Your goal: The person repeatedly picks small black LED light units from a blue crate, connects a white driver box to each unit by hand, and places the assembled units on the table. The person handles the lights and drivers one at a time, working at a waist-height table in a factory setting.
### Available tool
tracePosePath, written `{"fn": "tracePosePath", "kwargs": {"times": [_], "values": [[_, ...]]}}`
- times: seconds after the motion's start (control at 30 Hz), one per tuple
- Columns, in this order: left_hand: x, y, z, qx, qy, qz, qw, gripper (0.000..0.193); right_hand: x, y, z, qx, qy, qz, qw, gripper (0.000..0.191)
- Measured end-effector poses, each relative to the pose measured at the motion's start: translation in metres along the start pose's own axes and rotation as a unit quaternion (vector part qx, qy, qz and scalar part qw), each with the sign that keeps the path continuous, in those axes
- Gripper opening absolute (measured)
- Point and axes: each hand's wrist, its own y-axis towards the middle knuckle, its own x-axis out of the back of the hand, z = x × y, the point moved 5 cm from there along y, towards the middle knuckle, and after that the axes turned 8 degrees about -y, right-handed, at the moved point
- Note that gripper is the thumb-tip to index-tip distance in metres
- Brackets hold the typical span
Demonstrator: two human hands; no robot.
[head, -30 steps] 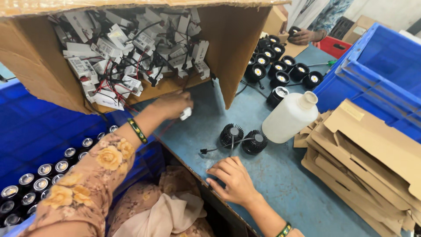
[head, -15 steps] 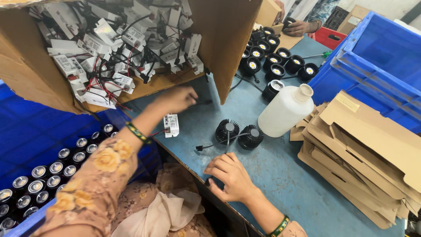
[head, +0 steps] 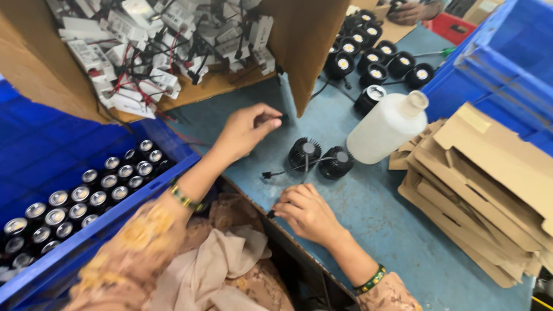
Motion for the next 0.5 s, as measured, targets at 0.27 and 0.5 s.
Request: {"fn": "tracePosePath", "kwargs": {"times": [0.27, 0.5], "values": [[0.005, -0.191, -0.018, 0.144, -0.190, -0.024, 0.971, 0.026, -0.002, 0.000, 0.008, -0.018, 0.026, -0.021, 0.999, 0.022], [-0.026, -0.239, 0.015, 0.250, -0.287, -0.052, 0.923, 0.025, -0.004, -0.003, 0.011, -0.106, 0.139, -0.076, 0.982, 0.018]]}}
